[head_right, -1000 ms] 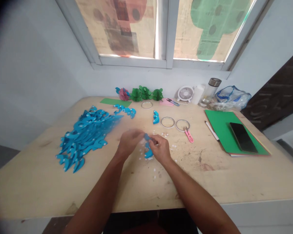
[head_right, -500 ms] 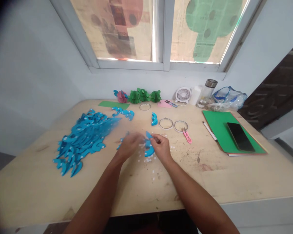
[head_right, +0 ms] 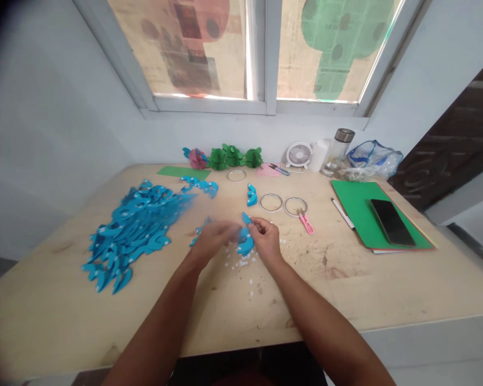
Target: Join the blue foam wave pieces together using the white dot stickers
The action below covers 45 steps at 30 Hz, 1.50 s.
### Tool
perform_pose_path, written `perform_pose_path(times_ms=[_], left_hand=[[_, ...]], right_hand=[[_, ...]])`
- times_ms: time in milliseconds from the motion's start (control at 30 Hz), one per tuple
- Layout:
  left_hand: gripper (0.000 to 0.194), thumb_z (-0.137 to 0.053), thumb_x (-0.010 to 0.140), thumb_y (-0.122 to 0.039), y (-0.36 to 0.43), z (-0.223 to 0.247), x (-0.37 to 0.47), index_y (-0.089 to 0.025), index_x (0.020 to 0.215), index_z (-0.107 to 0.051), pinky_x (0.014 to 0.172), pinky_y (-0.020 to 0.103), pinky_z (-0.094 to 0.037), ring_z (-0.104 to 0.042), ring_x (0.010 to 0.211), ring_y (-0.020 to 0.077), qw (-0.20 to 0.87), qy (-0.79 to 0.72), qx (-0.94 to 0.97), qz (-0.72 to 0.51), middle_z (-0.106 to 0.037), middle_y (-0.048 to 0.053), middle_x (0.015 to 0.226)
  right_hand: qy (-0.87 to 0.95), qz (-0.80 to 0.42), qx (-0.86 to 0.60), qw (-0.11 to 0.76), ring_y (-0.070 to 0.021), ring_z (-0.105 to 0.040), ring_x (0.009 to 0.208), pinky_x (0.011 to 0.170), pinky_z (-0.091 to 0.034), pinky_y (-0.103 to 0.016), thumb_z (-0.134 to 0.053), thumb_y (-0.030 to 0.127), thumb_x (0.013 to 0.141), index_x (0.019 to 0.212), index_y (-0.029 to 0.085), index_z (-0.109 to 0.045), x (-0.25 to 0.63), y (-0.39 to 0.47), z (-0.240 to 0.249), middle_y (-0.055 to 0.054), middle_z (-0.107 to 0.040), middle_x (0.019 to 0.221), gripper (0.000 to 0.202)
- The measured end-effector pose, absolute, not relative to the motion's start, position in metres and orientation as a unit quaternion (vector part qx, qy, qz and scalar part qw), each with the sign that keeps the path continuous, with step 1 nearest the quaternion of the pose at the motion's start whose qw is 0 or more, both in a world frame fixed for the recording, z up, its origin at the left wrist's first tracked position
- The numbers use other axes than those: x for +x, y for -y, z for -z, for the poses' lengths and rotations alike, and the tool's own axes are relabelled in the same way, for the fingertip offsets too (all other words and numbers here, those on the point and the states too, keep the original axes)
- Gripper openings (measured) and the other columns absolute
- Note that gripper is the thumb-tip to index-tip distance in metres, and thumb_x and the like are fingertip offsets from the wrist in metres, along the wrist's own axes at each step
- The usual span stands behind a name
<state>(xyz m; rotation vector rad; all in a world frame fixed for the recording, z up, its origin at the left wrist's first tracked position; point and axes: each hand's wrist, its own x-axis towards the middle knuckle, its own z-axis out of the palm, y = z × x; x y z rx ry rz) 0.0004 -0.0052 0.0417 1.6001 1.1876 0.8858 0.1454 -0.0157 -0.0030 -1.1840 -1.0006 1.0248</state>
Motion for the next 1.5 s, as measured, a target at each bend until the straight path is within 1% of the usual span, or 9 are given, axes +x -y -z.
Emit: perform_pose_path(times_ms=[100, 200, 400, 533, 633, 733, 833, 1167, 1500], left_hand=[[0.023, -0.055, 0.073, -0.034, 0.009, -0.043, 0.006, -0.014, 0.072, -0.067, 0.046, 0.022, -0.041, -0.057, 0.053, 0.0135, 0.516, -0.468, 0.625, -0.352, -0.066, 0.003, 0.06], [0.021, -0.058, 0.071, -0.033, 0.011, -0.042, 0.01, -0.014, 0.068, -0.066, 0.043, 0.02, -0.038, -0.054, 0.049, 0.0116, 0.544, -0.46, 0.606, -0.355, -0.064, 0.003, 0.058], [0.021, -0.059, 0.07, -0.034, 0.01, -0.039, 0.011, -0.014, 0.066, -0.063, 0.044, 0.021, -0.038, -0.051, 0.049, 0.0102, 0.544, -0.466, 0.561, -0.415, -0.062, 0.002, 0.056], [0.023, -0.059, 0.07, -0.035, 0.008, -0.038, 0.011, -0.013, 0.068, -0.062, 0.046, 0.022, -0.041, -0.052, 0.05, 0.0107, 0.54, -0.47, 0.551, -0.428, -0.062, 0.002, 0.057], [0.022, -0.061, 0.069, -0.034, 0.008, -0.038, 0.011, -0.013, 0.078, -0.063, 0.05, 0.022, -0.044, -0.055, 0.053, 0.0113, 0.545, -0.463, 0.546, -0.437, -0.063, 0.002, 0.06], [0.03, -0.065, 0.066, -0.03, 0.009, -0.039, 0.011, -0.015, 0.091, -0.061, 0.052, 0.022, -0.046, -0.056, 0.055, 0.011, 0.543, -0.443, 0.552, -0.451, -0.062, 0.0, 0.064], [0.034, -0.066, 0.065, -0.029, 0.009, -0.039, 0.01, -0.016, 0.096, -0.06, 0.054, 0.023, -0.047, -0.056, 0.058, 0.0115, 0.528, -0.421, 0.583, -0.451, -0.061, 0.0, 0.066], [0.024, -0.065, 0.067, -0.029, 0.007, -0.032, 0.01, -0.017, 0.088, -0.062, 0.063, 0.026, -0.05, -0.059, 0.067, 0.0133, 0.5, -0.408, 0.601, -0.471, -0.063, 0.001, 0.072], [0.021, -0.066, 0.067, -0.029, 0.006, -0.032, 0.009, -0.016, 0.083, -0.062, 0.068, 0.028, -0.051, -0.062, 0.07, 0.0154, 0.502, -0.397, 0.605, -0.475, -0.066, 0.002, 0.072]], right_hand=[[0.445, -0.429, -0.516, 0.593, -0.0123, -0.051, 0.052, 0.049, -0.041, -0.024, -0.064, 0.035, 0.067, 0.084, 0.015, -0.067, 0.146, 0.017, 0.002, 0.0, -0.062, 0.061, 0.027], [0.452, -0.419, -0.519, 0.592, -0.0122, -0.051, 0.052, 0.049, -0.041, -0.024, -0.064, 0.035, 0.067, 0.085, 0.015, -0.067, 0.145, 0.018, -0.001, 0.0, -0.061, 0.061, 0.027], [0.452, -0.426, -0.513, 0.593, -0.015, -0.056, 0.06, 0.055, -0.045, -0.026, -0.06, 0.037, 0.07, 0.082, 0.017, -0.067, 0.145, 0.019, -0.007, -0.002, -0.065, 0.069, 0.025], [0.452, -0.468, -0.502, 0.57, -0.014, -0.054, 0.055, 0.053, -0.043, -0.025, -0.061, 0.038, 0.07, 0.075, 0.016, -0.065, 0.145, 0.019, -0.006, -0.001, -0.062, 0.062, 0.023], [0.438, -0.484, -0.497, 0.572, -0.0125, -0.053, 0.052, 0.052, -0.041, -0.024, -0.063, 0.037, 0.068, 0.07, 0.016, -0.063, 0.146, 0.018, -0.002, 0.001, -0.06, 0.057, 0.021], [0.405, -0.506, -0.485, 0.587, -0.0115, -0.052, 0.052, 0.051, -0.04, -0.023, -0.064, 0.037, 0.067, 0.072, 0.016, -0.063, 0.146, 0.016, 0.002, 0.002, -0.06, 0.059, 0.021], [0.375, -0.533, -0.471, 0.595, -0.0113, -0.052, 0.053, 0.053, -0.041, -0.023, -0.065, 0.038, 0.065, 0.073, 0.017, -0.063, 0.147, 0.015, 0.003, 0.002, -0.061, 0.06, 0.022], [0.326, -0.608, -0.419, 0.59, -0.0112, -0.049, 0.051, 0.052, -0.04, -0.024, -0.069, 0.037, 0.062, 0.066, 0.017, -0.06, 0.144, 0.018, -0.004, 0.002, -0.058, 0.056, 0.021], [0.306, -0.633, -0.391, 0.593, -0.0107, -0.048, 0.053, 0.053, -0.039, -0.023, -0.07, 0.032, 0.063, 0.065, 0.017, -0.061, 0.143, 0.019, -0.005, 0.002, -0.058, 0.058, 0.017]])
